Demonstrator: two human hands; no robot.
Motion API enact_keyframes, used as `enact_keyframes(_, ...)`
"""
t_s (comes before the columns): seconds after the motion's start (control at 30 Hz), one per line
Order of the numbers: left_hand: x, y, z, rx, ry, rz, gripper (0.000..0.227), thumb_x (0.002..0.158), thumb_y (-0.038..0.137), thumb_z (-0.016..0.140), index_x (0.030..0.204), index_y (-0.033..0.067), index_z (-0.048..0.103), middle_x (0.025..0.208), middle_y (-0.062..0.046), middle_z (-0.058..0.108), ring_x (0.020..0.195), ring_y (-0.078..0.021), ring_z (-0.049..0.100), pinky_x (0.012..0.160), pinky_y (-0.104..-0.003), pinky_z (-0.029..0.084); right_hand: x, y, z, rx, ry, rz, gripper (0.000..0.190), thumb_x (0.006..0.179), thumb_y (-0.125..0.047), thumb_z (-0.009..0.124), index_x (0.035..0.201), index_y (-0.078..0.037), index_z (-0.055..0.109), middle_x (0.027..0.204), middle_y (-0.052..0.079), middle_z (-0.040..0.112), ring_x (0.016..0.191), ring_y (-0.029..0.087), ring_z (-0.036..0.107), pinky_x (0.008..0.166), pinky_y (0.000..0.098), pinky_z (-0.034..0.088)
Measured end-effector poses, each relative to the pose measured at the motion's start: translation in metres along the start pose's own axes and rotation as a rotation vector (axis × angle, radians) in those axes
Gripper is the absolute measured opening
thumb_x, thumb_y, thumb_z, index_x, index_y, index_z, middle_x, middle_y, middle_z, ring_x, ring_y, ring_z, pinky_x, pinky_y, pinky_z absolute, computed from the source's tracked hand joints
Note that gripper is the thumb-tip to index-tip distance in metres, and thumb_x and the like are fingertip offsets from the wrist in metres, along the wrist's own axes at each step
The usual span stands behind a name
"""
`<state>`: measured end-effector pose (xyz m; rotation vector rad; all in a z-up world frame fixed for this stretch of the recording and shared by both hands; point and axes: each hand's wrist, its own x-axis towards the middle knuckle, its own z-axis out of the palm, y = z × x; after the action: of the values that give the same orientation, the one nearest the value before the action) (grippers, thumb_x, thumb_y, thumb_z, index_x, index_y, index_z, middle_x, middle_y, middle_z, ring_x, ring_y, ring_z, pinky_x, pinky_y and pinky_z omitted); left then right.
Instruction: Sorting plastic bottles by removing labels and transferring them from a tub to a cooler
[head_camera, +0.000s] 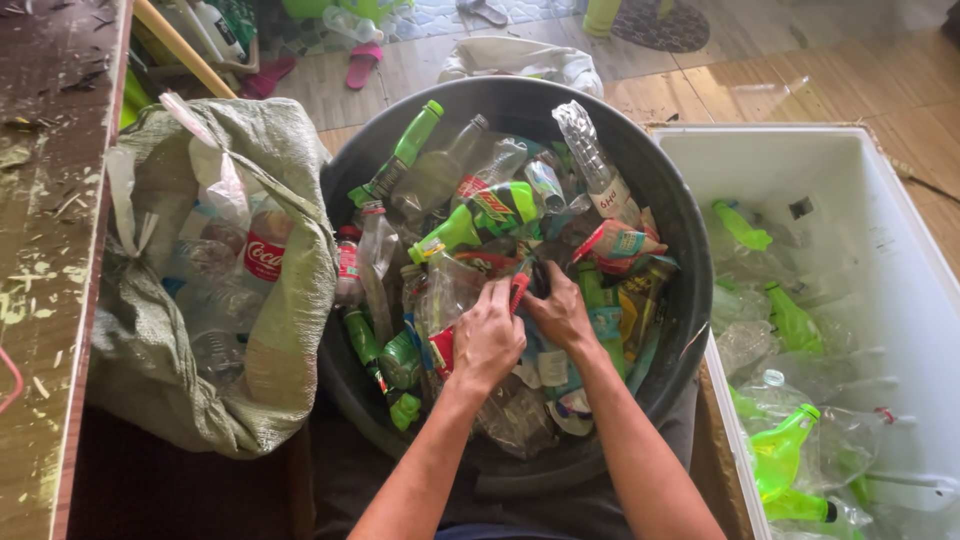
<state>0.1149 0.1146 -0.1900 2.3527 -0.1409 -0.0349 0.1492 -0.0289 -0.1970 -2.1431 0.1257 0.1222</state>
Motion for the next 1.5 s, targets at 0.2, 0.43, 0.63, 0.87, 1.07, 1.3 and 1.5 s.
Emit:
enact_keyframes(0.2, -0.011, 0.014, -0.018, -0.154, 0.116, 0.019, 0.056, 0.083, 0.012, 0.047, 0.139, 0.0109, 0.051, 0.125, -0.015, 0.061, 0.098, -0.049, 0.068, 0.08, -0.061, 0.058, 0.013, 0.023, -0.022, -0.363, -0.053, 0.138, 0.069, 0.069, -0.048, 0.083, 0.12, -0.01, 0.057, 0.122, 0.023, 0.063, 0.118, 0.043, 0.061, 0.1, 0.0565, 0.05)
enact_keyframes(0.43, -0.017, 0.007, -0.018, -0.391, 0.256, -0.004, 0.045, 0.09, 0.014, 0.046, 0.134, 0.0087, 0.054, 0.11, -0.024, 0.065, 0.098, -0.0541, 0.066, 0.08, -0.062, 0.055, 0.002, -0.021, 0.001, -0.635, 0.137, -0.521, 0.04, 0.096, -0.022, 0.063, 0.135, -0.014, 0.057, 0.119, 0.013, 0.066, 0.123, 0.03, 0.059, 0.107, 0.0455, 0.043)
enact_keyframes(0.63, -0.02, 0.007, -0.022, -0.378, 0.294, -0.009, 0.039, 0.091, 0.018, 0.05, 0.129, 0.0133, 0.058, 0.1, -0.023, 0.07, 0.093, -0.0509, 0.068, 0.078, -0.06, 0.054, -0.008, -0.028, 0.007, -0.763, 0.008, -0.392, 0.045, 0.1, -0.025, 0.044, 0.143, -0.013, 0.049, 0.134, 0.018, 0.053, 0.13, 0.038, 0.051, 0.097, 0.0485, 0.05)
enact_keyframes(0.87, -0.017, 0.006, -0.017, -0.258, 0.262, 0.058, 0.034, 0.092, 0.024, 0.054, 0.123, 0.0143, 0.062, 0.104, -0.017, 0.071, 0.094, -0.0433, 0.071, 0.079, -0.053, 0.057, -0.002, 0.02, -0.018, -0.403, -0.142, -0.048, 0.064, 0.067, -0.035, 0.086, 0.117, -0.008, 0.056, 0.114, 0.025, 0.064, 0.115, 0.047, 0.061, 0.095, 0.0598, 0.05)
enact_keyframes(1.07, -0.022, 0.006, -0.014, -0.104, 0.204, 0.113, 0.034, 0.093, 0.031, 0.056, 0.124, 0.0187, 0.065, 0.106, -0.011, 0.074, 0.096, -0.0355, 0.073, 0.078, -0.048, 0.058, -0.015, 0.036, -0.022, 0.102, 0.018, 0.08, 0.026, 0.073, -0.023, 0.071, 0.097, -0.013, 0.065, 0.074, 0.01, 0.061, 0.077, 0.025, 0.061, 0.071, 0.0439, 0.047)
enact_keyframes(1.3, -0.018, -0.006, -0.002, 0.049, 0.123, 0.205, 0.043, 0.091, 0.045, 0.061, 0.129, 0.0259, 0.062, 0.109, -0.003, 0.072, 0.095, -0.0296, 0.072, 0.076, -0.047, 0.059, -0.037, 0.039, -0.001, 0.99, -0.006, 0.097, 0.058, 0.085, -0.011, 0.069, 0.14, -0.011, 0.049, 0.113, 0.015, 0.066, 0.1, 0.027, 0.065, 0.094, 0.0466, 0.051)
enact_keyframes(1.5, -0.015, -0.005, 0.001, 0.103, 0.107, 0.202, 0.041, 0.09, 0.049, 0.063, 0.124, 0.0269, 0.063, 0.106, 0.001, 0.067, 0.092, -0.0278, 0.072, 0.07, -0.046, 0.059, -0.036, 0.065, -0.007, 1.101, -0.142, 0.172, 0.041, 0.096, -0.017, 0.055, 0.134, -0.004, 0.058, 0.109, 0.02, 0.068, 0.101, 0.029, 0.068, 0.097, 0.0415, 0.05)
